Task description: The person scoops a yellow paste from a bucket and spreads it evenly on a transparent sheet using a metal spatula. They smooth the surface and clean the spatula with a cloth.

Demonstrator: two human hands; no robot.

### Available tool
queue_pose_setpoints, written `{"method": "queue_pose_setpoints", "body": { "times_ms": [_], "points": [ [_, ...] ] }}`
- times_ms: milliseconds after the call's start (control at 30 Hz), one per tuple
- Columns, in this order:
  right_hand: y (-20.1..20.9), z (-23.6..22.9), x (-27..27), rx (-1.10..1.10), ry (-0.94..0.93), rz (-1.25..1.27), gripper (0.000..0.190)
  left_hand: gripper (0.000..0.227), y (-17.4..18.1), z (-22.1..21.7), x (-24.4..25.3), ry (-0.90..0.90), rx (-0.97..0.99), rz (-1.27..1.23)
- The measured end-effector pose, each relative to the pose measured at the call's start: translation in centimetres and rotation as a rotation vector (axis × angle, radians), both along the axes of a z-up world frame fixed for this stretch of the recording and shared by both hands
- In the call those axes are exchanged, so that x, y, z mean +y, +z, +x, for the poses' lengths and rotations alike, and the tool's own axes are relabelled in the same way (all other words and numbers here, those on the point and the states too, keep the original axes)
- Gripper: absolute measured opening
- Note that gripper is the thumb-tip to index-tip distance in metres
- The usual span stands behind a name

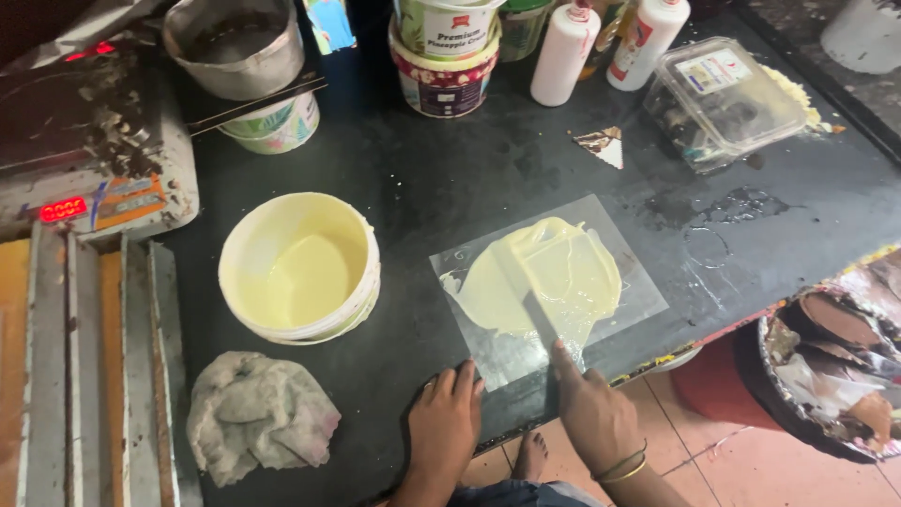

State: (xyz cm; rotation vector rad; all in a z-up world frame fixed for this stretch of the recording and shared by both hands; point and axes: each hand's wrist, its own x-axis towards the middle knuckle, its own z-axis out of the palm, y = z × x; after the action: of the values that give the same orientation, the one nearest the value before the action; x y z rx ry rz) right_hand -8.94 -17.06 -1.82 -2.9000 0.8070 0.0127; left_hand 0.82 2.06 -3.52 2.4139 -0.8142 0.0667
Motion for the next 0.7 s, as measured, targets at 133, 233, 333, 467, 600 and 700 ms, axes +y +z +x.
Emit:
{"method": "queue_pose_setpoints", "body": {
  "times_ms": [133,233,333,467,600,700],
  "points": [
    [-0.7,-0.8,-2.9,-0.017,-0.109,-0.047,0.052,0.041,-0.1,0.0,-0.2,0.001,-0.026,-0.039],
    [-1.5,-1.7,-5.3,-0.062,-0.180,-0.074,0.045,0.039,-0.2,0.0,-0.2,-0.014,0.006,0.019],
    [-2.6,-3.0,-6.9,-0.192,-0.142,0.137,0.044,0.038,-0.2,0.1,-0.2,-0.028,0.007,0.045],
    [-4.2,-5.1,-4.9,-0.117,0.054,0.263,0.053,0.034,-0.4,-0.1,-0.5,-0.008,-0.022,0.026],
    [-3.5,-5.1,-9.2,0.024,-0.036,-0.056,0.055,0.033,-0.3,-0.1,-0.7,0.000,0.023,0.038],
    [-4.4,-5.6,-9.4,-0.390,0.168,0.278,0.041,0.031,0.0,-0.1,-1.2,0.041,0.068,0.071]
  ]
}}
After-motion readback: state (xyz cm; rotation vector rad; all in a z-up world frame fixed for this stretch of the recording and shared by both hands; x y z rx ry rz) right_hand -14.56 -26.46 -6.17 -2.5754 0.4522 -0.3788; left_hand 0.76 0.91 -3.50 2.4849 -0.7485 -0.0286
